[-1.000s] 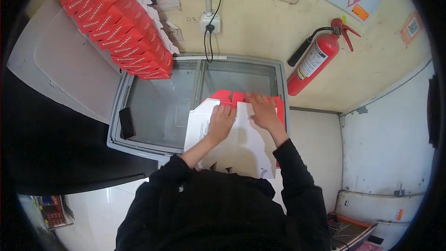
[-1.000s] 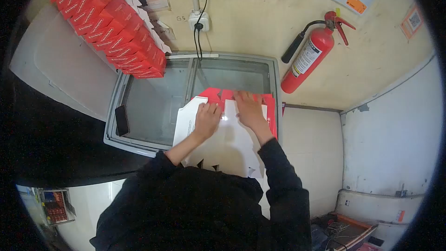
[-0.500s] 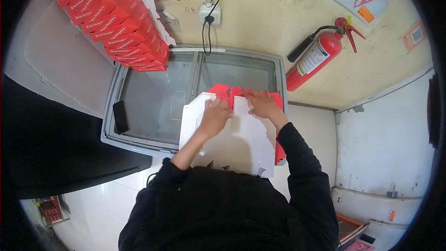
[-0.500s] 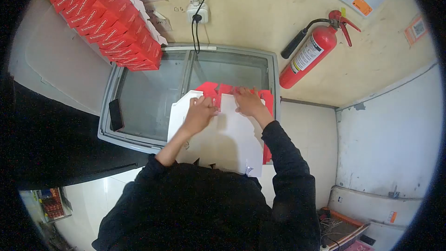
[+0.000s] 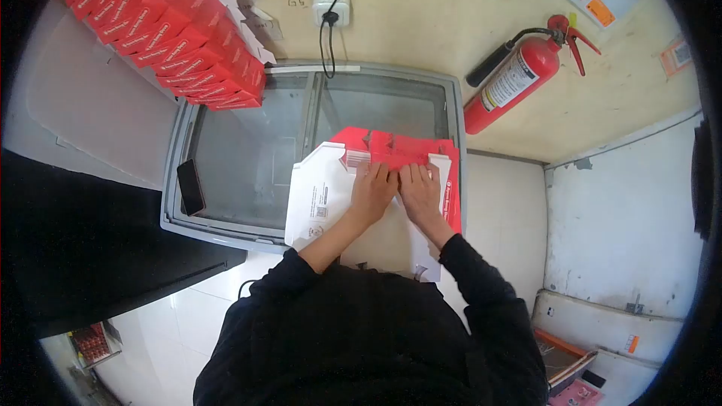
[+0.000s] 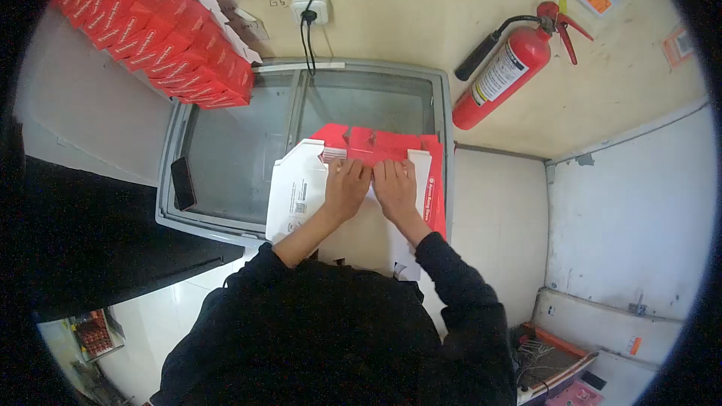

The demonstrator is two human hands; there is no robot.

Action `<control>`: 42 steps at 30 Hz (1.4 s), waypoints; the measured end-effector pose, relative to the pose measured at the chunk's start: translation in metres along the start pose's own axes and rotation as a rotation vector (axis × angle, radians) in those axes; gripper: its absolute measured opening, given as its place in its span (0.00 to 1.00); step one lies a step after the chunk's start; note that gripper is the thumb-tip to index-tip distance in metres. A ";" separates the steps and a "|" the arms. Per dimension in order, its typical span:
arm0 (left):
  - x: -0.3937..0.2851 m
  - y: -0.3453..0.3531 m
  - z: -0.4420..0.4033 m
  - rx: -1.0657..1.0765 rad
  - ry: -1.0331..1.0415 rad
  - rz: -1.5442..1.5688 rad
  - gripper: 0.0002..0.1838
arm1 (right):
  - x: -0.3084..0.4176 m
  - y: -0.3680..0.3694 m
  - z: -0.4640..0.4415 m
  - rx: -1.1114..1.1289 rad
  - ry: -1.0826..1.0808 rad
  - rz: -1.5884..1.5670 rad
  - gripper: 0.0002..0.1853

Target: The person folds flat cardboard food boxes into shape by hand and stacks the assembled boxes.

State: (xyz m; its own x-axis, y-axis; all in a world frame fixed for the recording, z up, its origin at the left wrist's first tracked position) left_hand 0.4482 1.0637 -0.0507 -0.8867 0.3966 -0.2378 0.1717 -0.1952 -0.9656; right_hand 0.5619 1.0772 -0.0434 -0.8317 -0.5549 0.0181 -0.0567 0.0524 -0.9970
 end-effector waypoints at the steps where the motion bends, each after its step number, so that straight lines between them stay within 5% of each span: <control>1: -0.006 0.010 0.007 -0.062 0.015 -0.025 0.21 | 0.000 0.006 0.008 -0.038 0.008 -0.057 0.11; 7: -0.025 0.025 0.037 -0.230 0.053 -0.051 0.28 | 0.010 0.012 0.054 -0.080 0.071 -0.415 0.28; 12: -0.011 -0.008 0.003 -0.152 0.077 0.032 0.28 | -0.052 -0.012 0.022 0.280 0.028 -0.688 0.36; 15: -0.006 -0.009 -0.018 -0.176 0.075 -0.015 0.23 | -0.096 -0.011 -0.008 0.339 0.020 -0.419 0.40; 17: -0.007 -0.018 -0.018 -0.268 0.144 -0.034 0.18 | -0.110 -0.013 -0.021 0.609 0.107 -0.307 0.40; 20: -0.007 -0.016 -0.018 -0.251 0.127 -0.033 0.14 | -0.091 -0.042 -0.041 0.825 0.052 -0.022 0.32; 23: -0.001 -0.007 -0.014 -0.235 0.077 -0.024 0.13 | -0.074 -0.039 -0.028 0.675 -0.063 0.180 0.17; 26: 0.006 0.006 -0.017 -0.203 0.034 -0.035 0.13 | -0.056 -0.011 0.011 0.262 -0.001 0.095 0.12; 32: 0.005 0.008 -0.009 -0.203 0.046 -0.043 0.12 | -0.027 0.022 0.065 -0.084 0.224 -0.069 0.26; 38: 0.013 0.025 -0.014 -0.153 0.025 -0.049 0.11 | -0.024 0.009 0.074 -0.029 0.257 -0.456 0.34; 41: 0.029 -0.006 -0.030 0.073 -0.019 0.117 0.14 | -0.043 -0.017 0.096 -0.369 0.319 -0.607 0.35; 42: 0.036 -0.019 -0.034 0.173 -0.051 0.170 0.15 | -0.046 0.012 0.119 -0.528 0.504 -0.907 0.34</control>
Point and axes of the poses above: each hand's wrist, its own z-axis away from the middle knuckle, its own y-axis out of the palm, x = y × z, the point moved 4 cm from there along -z, towards the middle knuckle, and after that the axes turned 15 degrees about x, right-handed, at the moved point
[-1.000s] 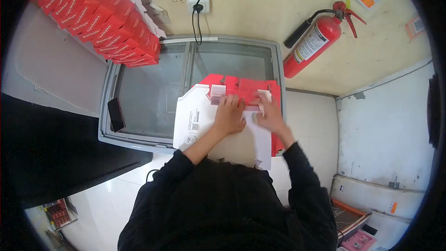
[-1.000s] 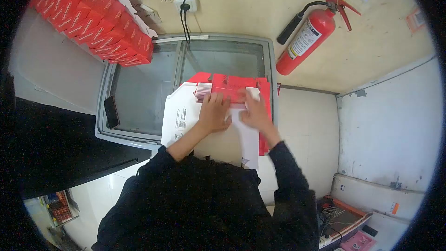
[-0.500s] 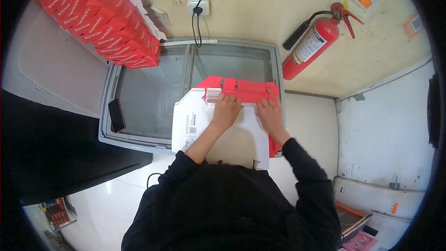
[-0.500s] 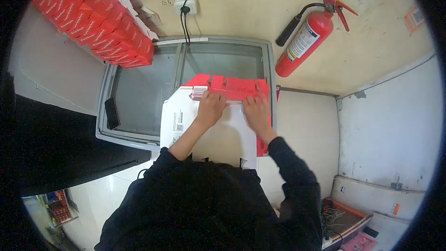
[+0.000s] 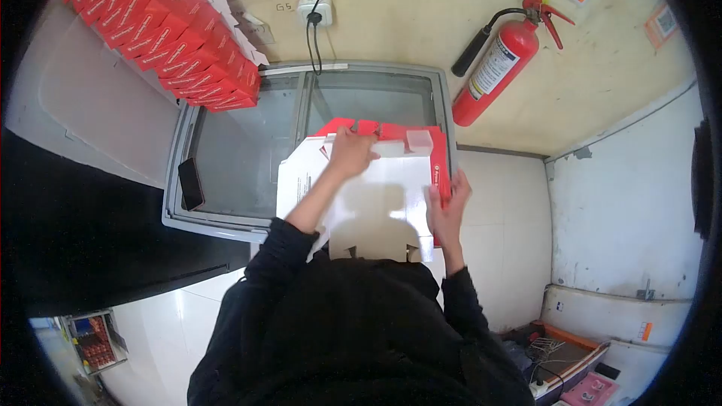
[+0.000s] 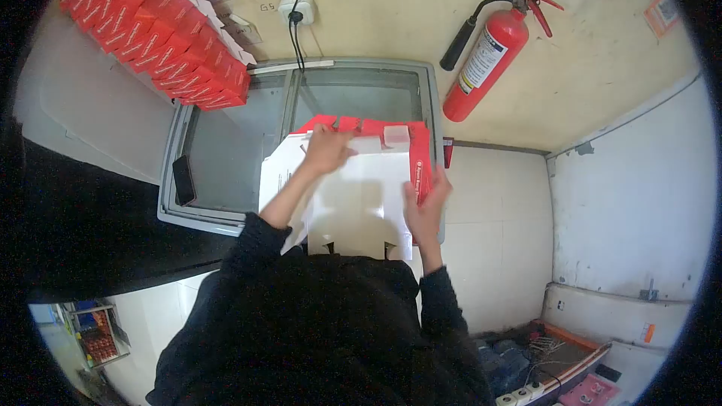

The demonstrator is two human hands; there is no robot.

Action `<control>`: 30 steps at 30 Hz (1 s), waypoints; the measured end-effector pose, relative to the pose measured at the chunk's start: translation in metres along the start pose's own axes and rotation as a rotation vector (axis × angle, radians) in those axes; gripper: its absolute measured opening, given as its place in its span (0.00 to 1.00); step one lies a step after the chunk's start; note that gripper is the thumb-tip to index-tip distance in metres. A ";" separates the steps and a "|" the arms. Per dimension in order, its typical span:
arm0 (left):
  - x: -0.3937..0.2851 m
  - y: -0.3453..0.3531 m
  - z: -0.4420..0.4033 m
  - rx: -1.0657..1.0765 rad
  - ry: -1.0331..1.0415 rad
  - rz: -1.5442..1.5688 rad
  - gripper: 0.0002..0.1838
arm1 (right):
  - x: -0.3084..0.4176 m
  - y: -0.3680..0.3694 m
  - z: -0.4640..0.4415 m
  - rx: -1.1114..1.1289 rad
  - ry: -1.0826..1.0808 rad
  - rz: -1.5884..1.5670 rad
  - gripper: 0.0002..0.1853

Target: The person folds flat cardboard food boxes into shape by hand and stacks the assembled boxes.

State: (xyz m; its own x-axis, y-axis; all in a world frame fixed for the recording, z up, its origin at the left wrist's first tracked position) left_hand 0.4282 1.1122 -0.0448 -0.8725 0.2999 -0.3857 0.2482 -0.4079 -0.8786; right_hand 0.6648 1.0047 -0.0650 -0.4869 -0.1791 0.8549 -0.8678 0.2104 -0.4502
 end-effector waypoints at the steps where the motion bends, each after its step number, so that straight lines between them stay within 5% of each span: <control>1: 0.004 -0.012 -0.002 -0.023 0.042 0.011 0.16 | 0.003 -0.006 0.010 0.198 0.225 -0.112 0.33; 2: 0.009 -0.020 -0.002 -0.040 0.084 0.024 0.17 | 0.007 -0.019 0.023 0.397 0.456 -0.223 0.32; 4: 0.008 -0.033 -0.005 0.017 0.100 0.030 0.20 | 0.007 -0.020 0.047 0.600 0.566 -0.320 0.30; 6: 0.002 -0.040 -0.007 0.149 0.050 0.020 0.25 | -0.004 -0.006 0.064 0.602 0.310 -0.283 0.28; 10: -0.027 -0.010 0.025 -0.332 0.135 -0.065 0.35 | -0.027 0.009 0.056 0.554 0.427 -0.394 0.23; 13: -0.079 0.012 0.100 -0.114 0.274 0.173 0.41 | -0.010 0.004 0.046 0.665 0.755 -0.748 0.22; 15: -0.107 0.033 0.155 -0.102 0.315 0.013 0.42 | -0.017 0.004 0.045 0.632 0.662 -0.644 0.22; 17: -0.105 0.056 0.164 -0.090 0.266 -0.080 0.29 | -0.018 0.004 0.043 0.645 0.683 -0.455 0.23; 20: -0.087 0.091 0.155 -0.152 0.215 -0.199 0.20 | -0.018 0.001 0.047 0.505 0.334 -0.148 0.26; 23: -0.101 0.086 0.157 -0.150 0.194 -0.307 0.17 | 0.073 -0.013 0.051 0.456 -0.114 0.892 0.30; 26: -0.099 0.095 0.154 -0.156 0.196 -0.316 0.17 | 0.098 0.001 0.061 0.823 -0.424 0.582 0.28; 30: -0.083 0.090 0.135 -0.066 0.256 -0.233 0.14 | 0.046 0.040 0.050 0.953 -0.409 0.769 0.22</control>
Point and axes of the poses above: each hand's wrist, its own z-axis away from the middle knuckle, its own y-axis out of the palm, x = y × z, the point moved 4 cm from there along -z, towards the middle knuckle, and after that the axes turned 15 degrees about x, right-handed, at the moved point
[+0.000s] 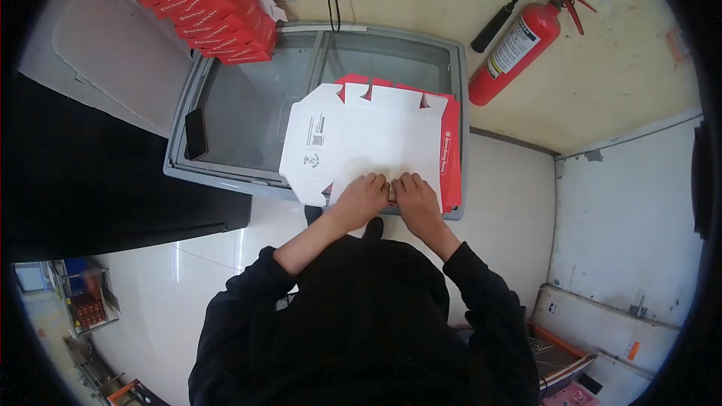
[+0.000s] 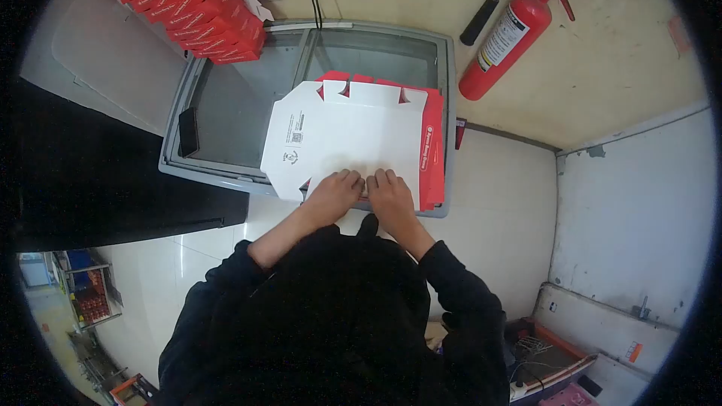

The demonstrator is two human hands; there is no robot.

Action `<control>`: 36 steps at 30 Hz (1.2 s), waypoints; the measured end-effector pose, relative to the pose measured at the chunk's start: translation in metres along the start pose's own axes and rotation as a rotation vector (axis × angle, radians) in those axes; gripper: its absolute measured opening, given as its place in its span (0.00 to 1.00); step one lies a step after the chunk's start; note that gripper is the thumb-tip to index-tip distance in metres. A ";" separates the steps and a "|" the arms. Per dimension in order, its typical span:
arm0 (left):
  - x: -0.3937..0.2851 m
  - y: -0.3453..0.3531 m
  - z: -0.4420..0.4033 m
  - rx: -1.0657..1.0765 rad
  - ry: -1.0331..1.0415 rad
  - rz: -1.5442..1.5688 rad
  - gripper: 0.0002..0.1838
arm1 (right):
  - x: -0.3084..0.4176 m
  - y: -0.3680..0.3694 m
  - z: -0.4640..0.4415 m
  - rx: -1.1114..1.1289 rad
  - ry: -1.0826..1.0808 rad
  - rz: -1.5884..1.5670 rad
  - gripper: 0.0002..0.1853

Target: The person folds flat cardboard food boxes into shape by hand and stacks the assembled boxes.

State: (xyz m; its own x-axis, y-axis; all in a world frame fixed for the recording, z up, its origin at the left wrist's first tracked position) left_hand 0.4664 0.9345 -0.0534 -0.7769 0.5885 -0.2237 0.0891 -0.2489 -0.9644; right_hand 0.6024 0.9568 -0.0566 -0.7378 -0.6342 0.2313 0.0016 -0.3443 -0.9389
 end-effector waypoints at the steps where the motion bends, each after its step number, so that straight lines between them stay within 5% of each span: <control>1: 0.009 -0.005 -0.004 0.033 0.026 0.059 0.13 | -0.004 -0.004 -0.005 0.027 -0.018 -0.052 0.20; 4: 0.043 -0.029 -0.035 0.425 0.015 0.333 0.12 | -0.017 -0.023 -0.033 0.288 0.000 -0.138 0.19; 8: 0.077 -0.023 -0.071 0.487 0.084 0.566 0.25 | -0.037 -0.035 -0.078 0.561 0.082 -0.160 0.26; 14: 0.090 -0.029 -0.079 0.741 -0.051 0.740 0.27 | -0.033 -0.041 -0.102 0.689 0.065 -0.012 0.34; 17: 0.096 -0.009 -0.068 0.373 0.015 0.674 0.27 | -0.035 -0.034 -0.106 0.664 0.077 -0.022 0.33; 20: 0.087 -0.029 -0.027 0.120 -0.203 0.953 0.31 | -0.034 -0.029 -0.092 0.539 -0.022 -0.063 0.25; 22: 0.069 -0.042 0.011 0.231 -0.233 0.790 0.33 | -0.021 -0.026 -0.063 0.385 -0.106 -0.049 0.18; 25: 0.038 -0.016 0.057 -0.035 -0.058 0.237 0.31 | -0.013 -0.038 -0.045 0.321 -0.141 -0.103 0.10; 28: 0.032 -0.003 0.066 -0.168 -0.092 0.074 0.27 | -0.017 -0.042 -0.042 0.285 -0.154 -0.167 0.08; 36: 0.075 -0.012 0.050 -0.007 -0.108 0.477 0.16 | -0.026 -0.043 -0.043 0.269 -0.198 -0.232 0.09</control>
Point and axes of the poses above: each hand's wrist, its own z-axis away from the middle knuckle, its own y-axis out of the palm, x = y × z, the point moved 4 cm from there along -z, towards the middle knuckle, and after that the axes turned 15 degrees about x, right-handed, at the moved point
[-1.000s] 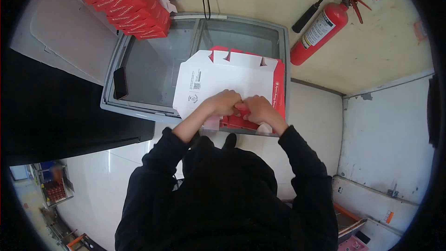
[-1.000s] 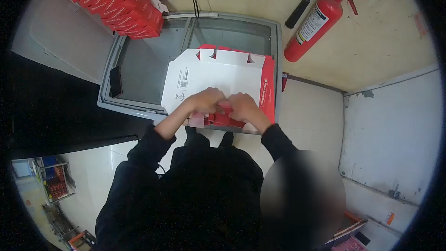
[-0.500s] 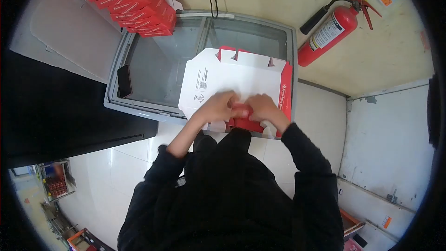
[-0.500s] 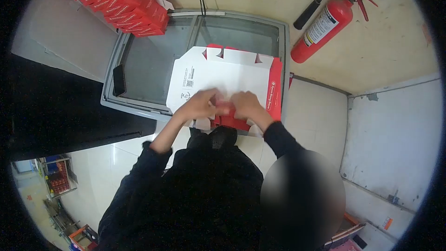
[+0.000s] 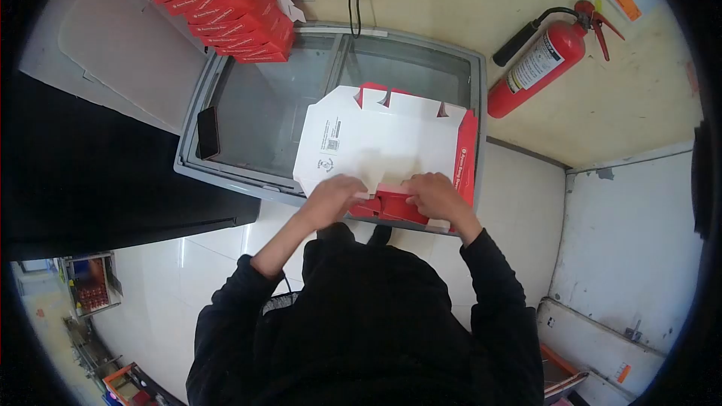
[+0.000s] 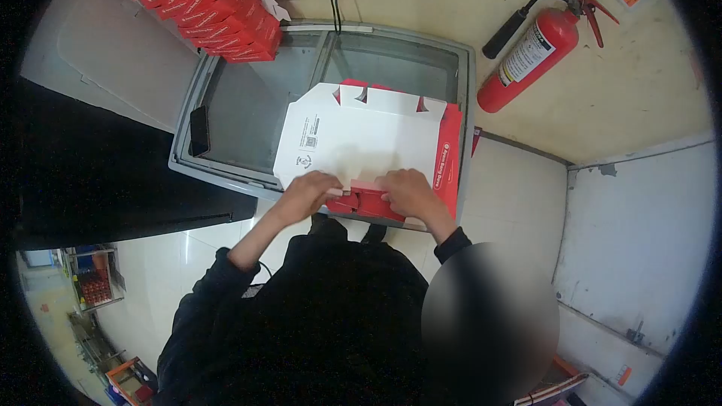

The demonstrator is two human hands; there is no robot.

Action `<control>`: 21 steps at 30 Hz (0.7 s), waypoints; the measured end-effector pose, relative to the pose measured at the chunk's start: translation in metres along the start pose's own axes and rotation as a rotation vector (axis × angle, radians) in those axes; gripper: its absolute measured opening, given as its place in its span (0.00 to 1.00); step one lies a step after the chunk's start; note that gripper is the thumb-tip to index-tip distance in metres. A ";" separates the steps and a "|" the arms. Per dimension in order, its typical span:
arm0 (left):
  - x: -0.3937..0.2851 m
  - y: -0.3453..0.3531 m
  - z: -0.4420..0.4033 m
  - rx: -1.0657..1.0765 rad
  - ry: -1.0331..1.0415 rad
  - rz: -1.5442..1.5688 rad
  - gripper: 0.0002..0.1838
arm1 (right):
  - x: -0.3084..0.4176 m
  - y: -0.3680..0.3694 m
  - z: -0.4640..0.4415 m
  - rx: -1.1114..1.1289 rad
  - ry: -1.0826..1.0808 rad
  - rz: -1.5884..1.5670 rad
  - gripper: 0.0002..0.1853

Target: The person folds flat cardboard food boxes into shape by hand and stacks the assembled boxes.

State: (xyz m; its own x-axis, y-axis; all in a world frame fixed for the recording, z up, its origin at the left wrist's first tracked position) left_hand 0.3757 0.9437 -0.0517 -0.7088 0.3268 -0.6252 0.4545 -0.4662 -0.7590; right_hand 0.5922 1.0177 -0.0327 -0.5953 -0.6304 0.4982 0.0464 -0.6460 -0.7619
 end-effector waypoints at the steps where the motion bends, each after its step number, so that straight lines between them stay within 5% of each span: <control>1: 0.000 -0.015 -0.011 0.029 0.004 0.043 0.13 | -0.001 0.007 -0.001 0.012 0.002 0.001 0.09; 2: 0.007 -0.025 -0.018 0.118 -0.220 0.322 0.11 | -0.002 0.011 -0.002 0.024 0.004 0.002 0.09; 5: 0.051 -0.020 -0.051 0.127 -0.311 0.224 0.26 | -0.001 0.012 -0.007 -0.007 0.017 0.025 0.11; 8: 0.033 -0.042 -0.059 -0.040 -0.354 -0.204 0.33 | -0.005 0.013 -0.011 -0.012 0.007 0.051 0.11; 11: 0.038 -0.040 -0.067 0.094 -0.432 -0.171 0.39 | -0.007 0.011 -0.013 0.021 0.072 0.054 0.12; 17: -0.044 -0.009 -0.065 0.271 -0.030 -0.210 0.28 | -0.015 0.001 0.006 0.032 0.189 -0.454 0.28; 20: -0.050 0.026 -0.079 0.223 -0.023 -0.264 0.15 | -0.003 0.009 0.028 -0.344 0.131 -0.756 0.37; 21: -0.051 0.029 -0.081 0.191 -0.032 -0.297 0.11 | 0.002 0.007 0.040 -0.452 0.130 -0.533 0.40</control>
State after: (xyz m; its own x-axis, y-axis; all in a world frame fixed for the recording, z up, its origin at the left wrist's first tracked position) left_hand 0.4686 0.9807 -0.0566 -0.8129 0.4468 -0.3735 0.1190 -0.5005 -0.8575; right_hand 0.6236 0.9942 -0.0207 -0.5367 -0.2030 0.8190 -0.5985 -0.5927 -0.5390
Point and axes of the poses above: each hand's wrist, its own z-axis away from the middle knuckle, its own y-axis out of the palm, x = y × z, the point moved 4 cm from there along -z, towards the middle knuckle, and after that the axes turned 15 degrees about x, right-handed, at the moved point
